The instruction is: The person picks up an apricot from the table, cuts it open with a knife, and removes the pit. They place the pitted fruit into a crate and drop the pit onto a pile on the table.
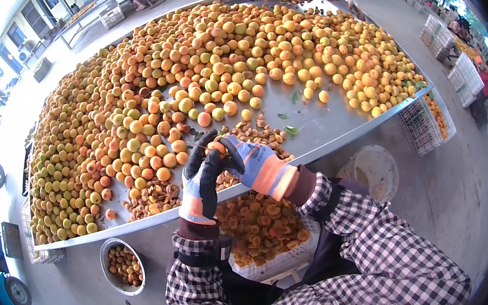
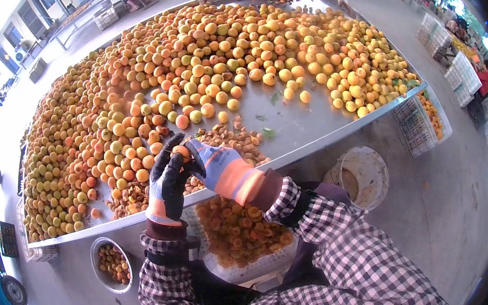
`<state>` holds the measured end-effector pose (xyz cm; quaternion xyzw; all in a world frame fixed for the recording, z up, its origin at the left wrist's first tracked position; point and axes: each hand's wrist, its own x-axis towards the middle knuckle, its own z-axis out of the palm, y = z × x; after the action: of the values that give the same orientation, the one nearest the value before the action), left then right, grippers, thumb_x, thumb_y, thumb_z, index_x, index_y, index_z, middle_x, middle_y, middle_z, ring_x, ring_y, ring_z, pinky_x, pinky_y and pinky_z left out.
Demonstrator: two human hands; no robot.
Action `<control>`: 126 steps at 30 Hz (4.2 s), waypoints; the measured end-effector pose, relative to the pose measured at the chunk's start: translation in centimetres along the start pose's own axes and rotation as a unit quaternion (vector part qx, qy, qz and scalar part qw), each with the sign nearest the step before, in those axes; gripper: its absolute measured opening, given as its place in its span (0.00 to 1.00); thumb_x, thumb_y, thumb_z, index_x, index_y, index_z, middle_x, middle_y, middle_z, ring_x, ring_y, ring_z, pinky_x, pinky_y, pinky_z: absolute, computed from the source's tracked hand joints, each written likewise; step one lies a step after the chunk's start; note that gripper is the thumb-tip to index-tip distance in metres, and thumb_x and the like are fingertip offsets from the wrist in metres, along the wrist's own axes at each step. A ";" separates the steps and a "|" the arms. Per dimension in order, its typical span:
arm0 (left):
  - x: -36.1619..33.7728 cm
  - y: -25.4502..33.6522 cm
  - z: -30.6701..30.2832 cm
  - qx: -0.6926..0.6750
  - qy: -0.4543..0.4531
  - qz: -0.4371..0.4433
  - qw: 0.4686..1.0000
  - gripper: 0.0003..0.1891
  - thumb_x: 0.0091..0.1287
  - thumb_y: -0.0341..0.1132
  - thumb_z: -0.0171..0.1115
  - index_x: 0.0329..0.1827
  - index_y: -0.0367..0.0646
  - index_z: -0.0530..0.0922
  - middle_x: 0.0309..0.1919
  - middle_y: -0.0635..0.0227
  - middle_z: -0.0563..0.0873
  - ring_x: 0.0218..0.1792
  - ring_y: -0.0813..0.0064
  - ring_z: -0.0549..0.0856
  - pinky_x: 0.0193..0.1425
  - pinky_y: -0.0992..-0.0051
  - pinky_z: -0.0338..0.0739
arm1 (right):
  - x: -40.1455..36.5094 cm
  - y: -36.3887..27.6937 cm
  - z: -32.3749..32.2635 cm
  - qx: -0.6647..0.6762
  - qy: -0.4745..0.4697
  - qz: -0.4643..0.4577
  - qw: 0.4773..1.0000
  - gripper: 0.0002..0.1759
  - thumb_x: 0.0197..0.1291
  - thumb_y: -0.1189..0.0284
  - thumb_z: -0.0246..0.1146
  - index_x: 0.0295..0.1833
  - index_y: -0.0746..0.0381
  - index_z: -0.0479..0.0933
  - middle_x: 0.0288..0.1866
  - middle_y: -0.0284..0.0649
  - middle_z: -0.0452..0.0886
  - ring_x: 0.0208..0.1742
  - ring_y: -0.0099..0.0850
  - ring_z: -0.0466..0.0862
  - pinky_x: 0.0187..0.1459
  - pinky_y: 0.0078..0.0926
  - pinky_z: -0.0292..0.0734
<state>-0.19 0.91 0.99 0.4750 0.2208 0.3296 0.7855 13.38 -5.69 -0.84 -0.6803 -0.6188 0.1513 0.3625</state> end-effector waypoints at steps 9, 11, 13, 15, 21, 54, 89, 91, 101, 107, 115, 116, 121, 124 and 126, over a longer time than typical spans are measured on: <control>0.6 -2.0 -2.6 0.003 0.007 0.048 0.999 0.21 0.64 0.28 0.56 0.61 0.34 0.73 0.51 0.62 0.80 0.49 0.72 0.82 0.55 0.73 0.77 | 0.2 1.4 1.8 0.068 0.007 0.001 0.998 0.30 0.59 0.62 0.63 0.65 0.60 0.65 0.49 0.51 0.81 0.48 0.47 0.81 0.47 0.41 0.77; 0.7 -2.7 -3.4 0.045 0.054 0.071 0.995 0.23 0.64 0.33 0.55 0.61 0.32 0.71 0.51 0.61 0.81 0.50 0.70 0.82 0.54 0.72 0.78 | 0.4 2.1 2.4 0.125 0.025 -0.015 0.992 0.29 0.60 0.64 0.63 0.65 0.61 0.66 0.49 0.49 0.81 0.46 0.43 0.83 0.47 0.37 0.77; 0.6 -2.1 -3.3 0.100 0.019 0.103 0.989 0.23 0.64 0.33 0.55 0.62 0.32 0.71 0.51 0.60 0.81 0.48 0.71 0.82 0.53 0.72 0.79 | 1.0 0.9 1.2 0.336 0.018 -0.005 0.942 0.23 0.62 0.73 0.62 0.62 0.63 0.69 0.47 0.40 0.82 0.41 0.28 0.81 0.44 0.27 0.76; 0.3 -1.8 -2.7 0.021 0.026 0.065 0.997 0.24 0.63 0.31 0.54 0.63 0.32 0.70 0.50 0.61 0.81 0.45 0.71 0.83 0.50 0.74 0.80 | 1.1 -0.2 -0.7 0.409 -0.042 0.110 0.905 0.20 0.64 0.80 0.60 0.61 0.64 0.71 0.44 0.33 0.80 0.41 0.20 0.74 0.45 0.19 0.74; 0.4 -1.4 -2.1 0.021 0.027 0.024 0.999 0.23 0.62 0.27 0.58 0.62 0.32 0.71 0.48 0.61 0.81 0.42 0.73 0.83 0.45 0.75 0.81 | 1.1 2.1 1.0 0.406 -0.029 0.014 0.913 0.21 0.62 0.76 0.62 0.61 0.64 0.71 0.41 0.37 0.82 0.38 0.23 0.78 0.41 0.23 0.76; 2.4 -5.0 -1.6 0.363 0.108 0.175 0.909 0.12 0.58 0.21 0.63 0.46 0.31 0.80 0.39 0.60 0.85 0.41 0.74 0.85 0.49 0.76 0.78 | 1.5 1.7 -0.2 -0.052 0.069 0.008 0.996 0.19 0.55 0.65 0.63 0.50 0.61 0.71 0.38 0.50 0.83 0.42 0.48 0.83 0.45 0.41 0.77; 1.3 -4.4 -1.1 0.701 -0.031 0.001 0.713 0.12 0.55 0.43 0.68 0.41 0.53 0.83 0.35 0.63 0.86 0.40 0.60 0.84 0.45 0.64 0.77 | 7.2 10.8 -2.2 -0.135 0.009 0.181 0.974 0.22 0.57 0.64 0.64 0.57 0.58 0.75 0.50 0.46 0.81 0.53 0.45 0.80 0.54 0.38 0.75; 1.5 -4.7 -1.2 0.697 -0.021 0.006 0.717 0.12 0.55 0.44 0.68 0.40 0.53 0.83 0.35 0.63 0.86 0.40 0.60 0.84 0.45 0.64 0.77 | 7.0 10.3 -3.0 -0.005 -0.013 0.246 0.969 0.24 0.56 0.64 0.66 0.58 0.59 0.74 0.53 0.47 0.81 0.55 0.44 0.80 0.56 0.35 0.74; 2.3 -5.8 -1.8 0.684 0.005 -0.022 0.729 0.13 0.52 0.46 0.70 0.35 0.49 0.82 0.33 0.64 0.86 0.40 0.60 0.85 0.44 0.65 0.77 | 3.6 10.2 -5.0 0.447 -0.066 0.275 0.848 0.15 0.65 0.61 0.57 0.50 0.57 0.78 0.17 0.30 0.70 0.13 0.22 0.69 0.09 0.21 0.62; 2.0 -6.0 -1.8 0.687 0.054 0.024 0.725 0.15 0.45 0.38 0.74 0.34 0.47 0.80 0.29 0.66 0.86 0.34 0.65 0.84 0.40 0.70 0.77 | 2.3 7.6 -5.9 0.503 -0.083 0.272 0.816 0.12 0.64 0.64 0.61 0.45 0.61 0.76 0.19 0.28 0.69 0.16 0.17 0.66 0.17 0.17 0.62; -1.1 -0.6 -1.5 0.334 -0.279 -0.031 0.900 0.15 0.58 0.26 0.69 0.49 0.39 0.81 0.39 0.68 0.86 0.44 0.78 0.82 0.52 0.78 0.76 | 1.1 5.7 -6.2 0.579 -0.096 0.227 0.777 0.11 0.66 0.64 0.59 0.46 0.61 0.75 0.23 0.27 0.70 0.18 0.17 0.65 0.20 0.16 0.61; -1.2 -1.5 -1.5 0.374 -0.211 0.060 0.901 0.18 0.56 0.25 0.70 0.51 0.38 0.79 0.43 0.66 0.85 0.47 0.77 0.82 0.55 0.77 0.75 | 1.0 5.3 -6.1 0.580 -0.110 0.215 0.778 0.11 0.67 0.66 0.58 0.48 0.61 0.75 0.24 0.27 0.70 0.18 0.15 0.65 0.19 0.15 0.60; 0.6 -3.7 -1.1 0.235 0.047 0.197 0.951 0.29 0.55 0.21 0.70 0.62 0.34 0.71 0.56 0.62 0.79 0.56 0.73 0.78 0.61 0.73 0.74 | 0.0 2.0 -3.2 0.677 -0.052 0.242 0.693 0.12 0.68 0.66 0.58 0.47 0.64 0.76 0.22 0.24 0.65 0.17 0.13 0.60 0.19 0.13 0.57; 1.5 -4.9 -1.3 0.154 0.029 0.187 0.970 0.26 0.58 0.20 0.67 0.61 0.34 0.72 0.56 0.64 0.79 0.54 0.74 0.80 0.60 0.74 0.75 | -0.3 1.1 -1.2 0.642 -0.093 0.276 0.709 0.12 0.69 0.64 0.56 0.46 0.63 0.76 0.21 0.24 0.66 0.18 0.14 0.62 0.21 0.13 0.59; 1.6 -5.0 -1.6 0.109 0.035 0.170 0.979 0.24 0.60 0.20 0.65 0.61 0.34 0.72 0.55 0.64 0.80 0.53 0.75 0.80 0.59 0.75 0.75 | -0.5 0.6 -0.1 0.715 -0.079 0.280 0.636 0.07 0.67 0.65 0.58 0.42 0.56 0.75 0.19 0.26 0.68 0.15 0.16 0.65 0.16 0.15 0.58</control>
<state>1.36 1.36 -4.24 0.5763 0.1989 0.4487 0.6535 13.82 -6.15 -1.26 -0.3347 -0.1234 0.6942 0.6252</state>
